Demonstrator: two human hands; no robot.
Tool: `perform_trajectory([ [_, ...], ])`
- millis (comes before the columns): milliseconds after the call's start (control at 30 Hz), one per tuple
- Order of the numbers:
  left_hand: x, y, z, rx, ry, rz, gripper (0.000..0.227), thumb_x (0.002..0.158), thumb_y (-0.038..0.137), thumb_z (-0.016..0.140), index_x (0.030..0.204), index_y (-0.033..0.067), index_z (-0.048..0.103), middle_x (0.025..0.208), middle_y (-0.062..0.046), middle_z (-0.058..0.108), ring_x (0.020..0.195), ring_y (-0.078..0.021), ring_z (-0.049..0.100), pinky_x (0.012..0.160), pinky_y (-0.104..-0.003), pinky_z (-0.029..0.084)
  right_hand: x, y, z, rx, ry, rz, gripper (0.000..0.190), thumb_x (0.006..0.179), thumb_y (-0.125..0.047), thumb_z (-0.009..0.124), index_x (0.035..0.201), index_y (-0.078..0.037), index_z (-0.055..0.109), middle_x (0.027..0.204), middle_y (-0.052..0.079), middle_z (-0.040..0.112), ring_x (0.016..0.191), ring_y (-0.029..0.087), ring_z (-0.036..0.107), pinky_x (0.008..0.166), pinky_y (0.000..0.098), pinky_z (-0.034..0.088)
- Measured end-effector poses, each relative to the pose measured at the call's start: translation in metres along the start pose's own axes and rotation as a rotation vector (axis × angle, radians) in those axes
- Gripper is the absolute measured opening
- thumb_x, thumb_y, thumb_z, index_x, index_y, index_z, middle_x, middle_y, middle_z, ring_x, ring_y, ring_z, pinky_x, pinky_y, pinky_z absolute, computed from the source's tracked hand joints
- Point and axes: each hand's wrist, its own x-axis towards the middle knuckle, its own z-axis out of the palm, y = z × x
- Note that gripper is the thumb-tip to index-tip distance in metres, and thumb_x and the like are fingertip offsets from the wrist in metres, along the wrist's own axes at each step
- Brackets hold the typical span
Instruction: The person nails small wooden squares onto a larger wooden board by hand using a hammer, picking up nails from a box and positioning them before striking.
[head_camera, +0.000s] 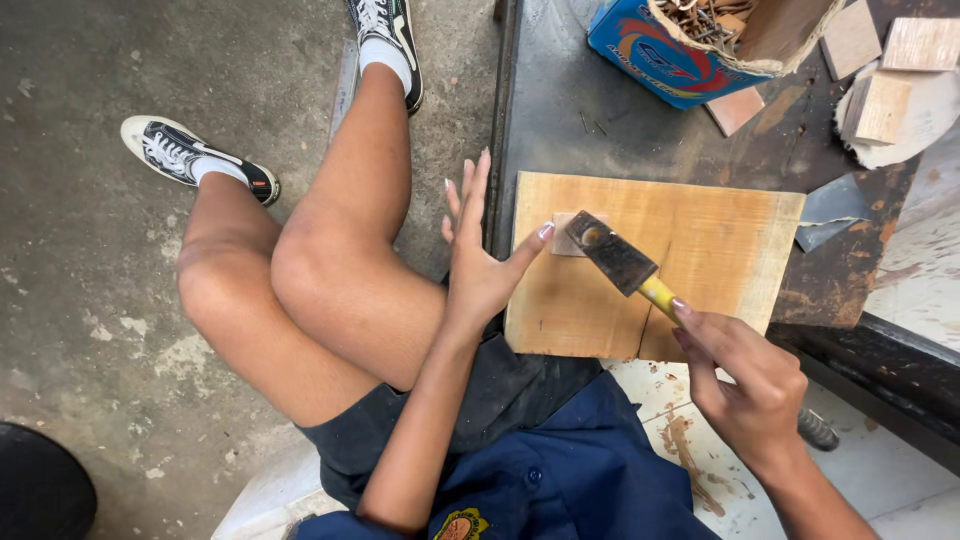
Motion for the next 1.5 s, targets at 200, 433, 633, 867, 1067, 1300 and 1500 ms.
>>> perform_trajectory([
  [200, -0.003, -0.002, -0.003, -0.045, -0.011, -0.022, 0.094, 0.088, 0.042, 0.076, 0.162, 0.0294, 0.021, 0.174, -0.008, 0.020, 0.162, -0.0385, -0.002, 0.120, -0.064, 0.000, 0.003, -0.002, 0.006, -0.051, -0.030, 0.033, 0.037, 0.098, 0.012, 0.071, 0.133, -0.001, 0.067, 0.104, 0.014, 0.075, 0.079, 0.021, 0.069, 0.069, 0.0305, 0.054],
  [433, -0.003, -0.005, -0.002, -0.083, -0.017, -0.022, 0.092, 0.087, 0.042, 0.077, 0.162, 0.0277, 0.025, 0.173, -0.011, 0.021, 0.162, -0.0395, 0.001, 0.120, -0.063, 0.004, -0.008, -0.001, 0.009, -0.045, 0.051, -0.001, 0.037, 0.096, 0.012, 0.075, 0.131, 0.001, 0.067, 0.101, 0.017, 0.075, 0.079, 0.023, 0.069, 0.071, 0.0315, 0.054],
  [633, -0.004, -0.006, -0.003, -0.081, -0.004, -0.022, 0.085, 0.087, 0.043, 0.075, 0.159, 0.0275, 0.032, 0.172, -0.009, 0.024, 0.161, -0.0387, 0.003, 0.121, -0.063, 0.004, -0.003, -0.010, 0.015, -0.008, 0.146, 0.008, 0.034, 0.098, 0.017, 0.072, 0.130, 0.005, 0.066, 0.097, 0.019, 0.070, 0.076, 0.026, 0.065, 0.074, 0.0347, 0.052],
  [867, -0.005, -0.008, -0.005, -0.160, -0.022, 0.003, 0.092, 0.087, 0.044, 0.081, 0.162, 0.0240, 0.033, 0.170, -0.021, 0.023, 0.154, -0.0560, 0.005, 0.119, -0.072, 0.002, 0.004, -0.015, 0.016, 0.023, 0.215, 0.097, 0.033, 0.090, 0.012, 0.076, 0.117, -0.006, 0.080, 0.081, 0.011, 0.075, 0.051, 0.028, 0.062, 0.047, 0.0378, 0.045],
  [1067, -0.006, 0.002, -0.005, -0.090, -0.009, 0.044, 0.091, 0.086, 0.041, 0.083, 0.162, 0.0240, 0.035, 0.169, -0.021, 0.025, 0.153, -0.0556, 0.008, 0.118, -0.073, 0.002, 0.015, -0.019, 0.009, 0.047, 0.212, 0.164, 0.033, 0.090, 0.007, 0.076, 0.119, -0.009, 0.079, 0.081, 0.011, 0.075, 0.051, 0.027, 0.062, 0.045, 0.0373, 0.044],
  [1300, 0.004, 0.045, 0.008, 0.024, 0.015, 0.061, 0.118, 0.075, 0.043, 0.092, 0.165, 0.0170, 0.021, 0.169, -0.025, 0.017, 0.156, -0.0493, 0.005, 0.119, -0.070, -0.005, 0.002, 0.009, -0.014, 0.018, 0.433, 0.372, 0.033, 0.095, 0.011, 0.078, 0.127, 0.008, 0.072, 0.109, 0.031, 0.072, 0.090, 0.046, 0.071, 0.071, 0.0504, 0.055],
  [1500, 0.009, 0.041, 0.010, 0.017, -0.040, -0.057, 0.134, 0.070, 0.041, 0.095, 0.167, 0.0173, 0.006, 0.169, -0.031, 0.006, 0.155, -0.0525, -0.007, 0.114, -0.075, -0.010, -0.030, 0.076, -0.011, 0.080, 0.625, 0.533, 0.035, 0.107, 0.010, 0.071, 0.141, 0.004, 0.067, 0.102, 0.024, 0.070, 0.087, 0.025, 0.063, 0.078, 0.0427, 0.052],
])
